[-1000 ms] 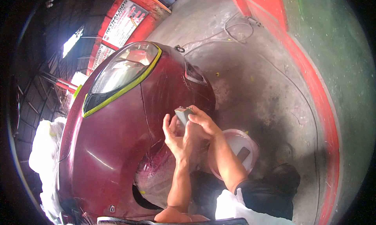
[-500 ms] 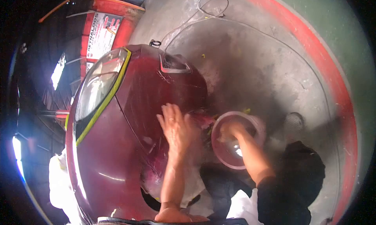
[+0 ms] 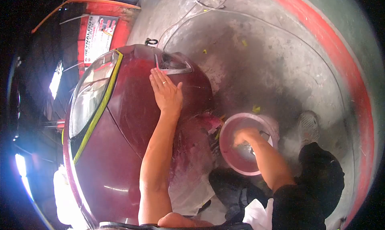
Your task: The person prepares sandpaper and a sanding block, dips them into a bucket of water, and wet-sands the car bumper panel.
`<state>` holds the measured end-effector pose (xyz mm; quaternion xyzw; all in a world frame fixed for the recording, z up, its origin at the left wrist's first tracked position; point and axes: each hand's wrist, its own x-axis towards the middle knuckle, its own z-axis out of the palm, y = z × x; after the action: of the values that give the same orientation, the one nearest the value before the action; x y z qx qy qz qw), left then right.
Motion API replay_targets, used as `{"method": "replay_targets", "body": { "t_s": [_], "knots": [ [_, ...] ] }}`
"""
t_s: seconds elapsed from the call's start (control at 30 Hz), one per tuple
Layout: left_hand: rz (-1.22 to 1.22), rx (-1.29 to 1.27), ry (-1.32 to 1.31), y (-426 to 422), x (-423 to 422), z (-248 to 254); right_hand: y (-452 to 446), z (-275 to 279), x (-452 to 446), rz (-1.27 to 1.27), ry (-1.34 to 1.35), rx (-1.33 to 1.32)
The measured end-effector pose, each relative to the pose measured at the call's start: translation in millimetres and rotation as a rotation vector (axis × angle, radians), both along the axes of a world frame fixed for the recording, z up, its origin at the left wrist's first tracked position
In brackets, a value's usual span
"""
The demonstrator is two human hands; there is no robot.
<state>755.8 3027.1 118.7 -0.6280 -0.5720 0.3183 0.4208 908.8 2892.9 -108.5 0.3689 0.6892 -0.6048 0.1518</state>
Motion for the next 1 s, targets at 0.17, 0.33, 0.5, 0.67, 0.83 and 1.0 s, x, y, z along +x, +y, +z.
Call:
{"method": "replay_targets", "body": {
  "t_s": [0.17, 0.33, 0.5, 0.67, 0.83, 1.0],
  "knots": [
    [-0.035, -0.084, -0.14, -11.2, 3.0, -15.8, 27.2, 87.9, 31.1, 0.046, 0.127, 0.168],
    [-0.203, -0.335, -0.792, -67.1, 10.2, -105.8, 37.0, 121.5, 61.2, -0.221, 0.295, 0.219],
    [0.294, -0.098, -1.827, -151.4, 30.0, -140.1, 47.9, 168.4, 86.8, -0.468, 0.289, 0.442],
    [0.58, 0.007, -3.046, -231.6, 44.6, -164.0, 50.4, 106.3, 47.3, -0.111, 0.35, 0.364],
    [0.716, 0.118, -3.169, -257.0, 35.2, -172.3, 35.1, 79.6, 9.0, 0.09, 0.318, 0.285],
    [0.731, 0.242, -3.201, -267.7, 27.9, -182.7, 33.1, 111.2, -12.5, 0.124, 0.337, 0.139]
  ]
}}
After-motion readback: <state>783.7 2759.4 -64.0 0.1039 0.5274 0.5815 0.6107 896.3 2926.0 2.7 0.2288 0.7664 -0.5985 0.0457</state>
